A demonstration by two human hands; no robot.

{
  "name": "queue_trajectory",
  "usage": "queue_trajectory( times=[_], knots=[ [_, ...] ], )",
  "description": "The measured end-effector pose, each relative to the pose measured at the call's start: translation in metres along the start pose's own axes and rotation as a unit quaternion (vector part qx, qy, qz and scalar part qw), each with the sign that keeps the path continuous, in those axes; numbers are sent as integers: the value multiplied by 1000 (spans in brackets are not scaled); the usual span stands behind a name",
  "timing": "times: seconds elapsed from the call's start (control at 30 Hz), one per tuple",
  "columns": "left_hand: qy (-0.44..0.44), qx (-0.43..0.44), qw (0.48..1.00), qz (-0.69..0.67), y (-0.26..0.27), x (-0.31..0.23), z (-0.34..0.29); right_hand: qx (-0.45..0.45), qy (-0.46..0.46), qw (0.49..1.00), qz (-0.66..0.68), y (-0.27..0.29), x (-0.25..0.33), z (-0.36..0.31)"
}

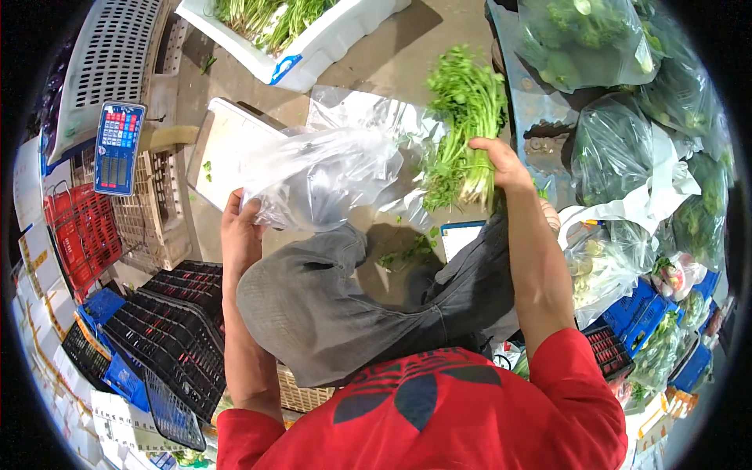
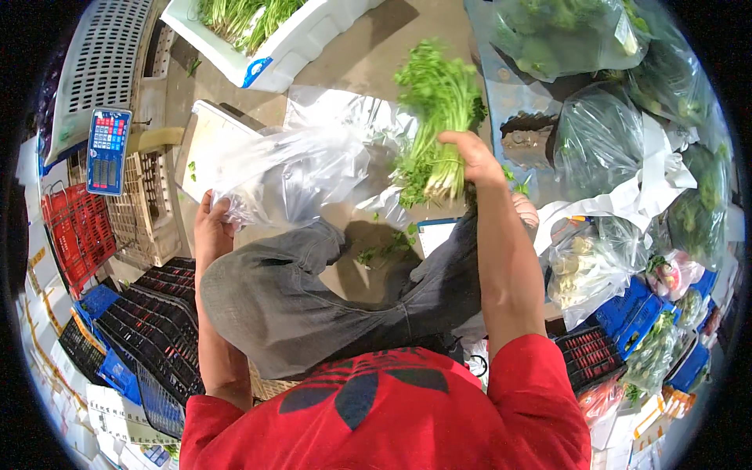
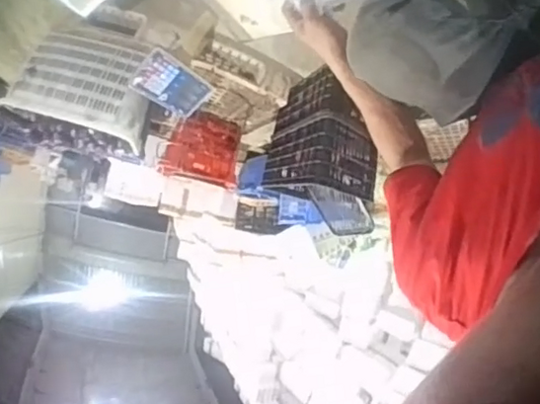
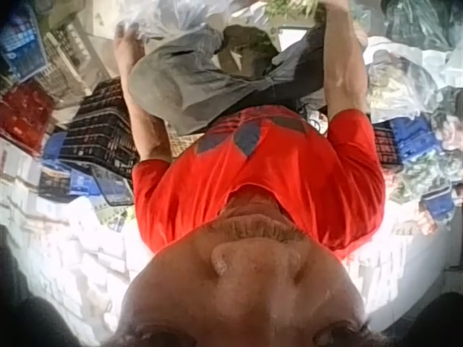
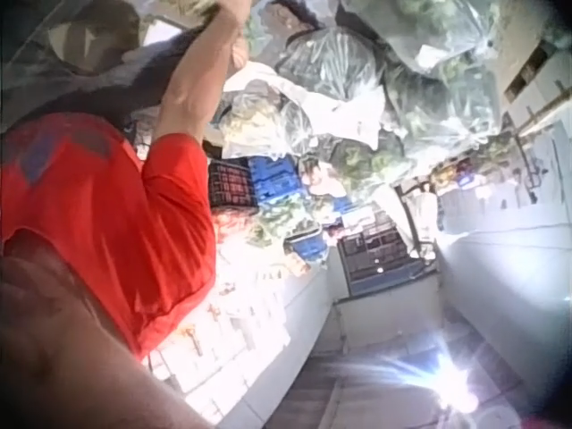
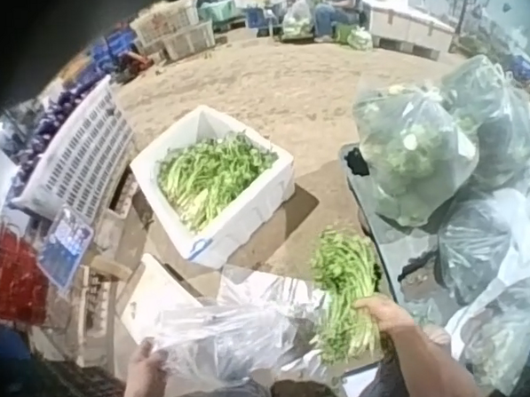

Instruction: Trimming and sorting bunches of herbs in a produce warehouse distribution setting.

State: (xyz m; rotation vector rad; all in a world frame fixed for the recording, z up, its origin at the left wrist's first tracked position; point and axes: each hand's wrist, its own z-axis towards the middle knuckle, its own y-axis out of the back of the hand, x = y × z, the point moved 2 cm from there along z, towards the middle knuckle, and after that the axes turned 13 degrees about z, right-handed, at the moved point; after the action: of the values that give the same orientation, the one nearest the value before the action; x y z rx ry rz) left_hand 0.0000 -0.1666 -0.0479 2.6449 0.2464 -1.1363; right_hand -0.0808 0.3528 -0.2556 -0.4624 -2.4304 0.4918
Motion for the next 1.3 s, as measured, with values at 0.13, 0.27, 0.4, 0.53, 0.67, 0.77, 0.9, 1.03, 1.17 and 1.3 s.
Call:
queue_trajectory(
  times=[0.13, 0.27, 0.4, 0.53, 0.67, 0.77, 0.9, 1.03, 1.17, 1.3],
  knots=[
    [-19, -25, 999, 34, 18, -4, -9, -7, -82, 987, 140, -58, 1, -27],
    [-10, -9, 1000, 12, -5, -23, -11, 42, -17, 971, 236, -74, 30, -65],
    [-27, 29, 999, 35, -6, -41, -18, 143, 64, 953, 260, -86, 34, -85],
    [-105, 2, 990, 96, -19, -78, -26, 223, 128, 910, 324, -105, 50, -103],
    [-115, 125, 951, 259, -59, -149, -60, 259, 146, 871, 392, -122, 67, -132],
    [-322, 190, 809, 454, -96, -174, -83, 261, 149, 865, 401, -140, 75, -155],
    [-360, 322, 748, 455, -175, -171, -107, 286, 102, 886, 351, -149, 58, -165],
    [-339, 314, 716, 523, -220, -148, -142, 206, 238, 921, 230, -180, 48, -200],
    [-321, 286, 717, 549, -211, -129, -148, 217, 264, 931, 125, -184, 27, -203],
    [-415, 245, 694, 535, -211, -134, -145, 277, 124, 876, 376, -166, 7, -187]
  ],
)
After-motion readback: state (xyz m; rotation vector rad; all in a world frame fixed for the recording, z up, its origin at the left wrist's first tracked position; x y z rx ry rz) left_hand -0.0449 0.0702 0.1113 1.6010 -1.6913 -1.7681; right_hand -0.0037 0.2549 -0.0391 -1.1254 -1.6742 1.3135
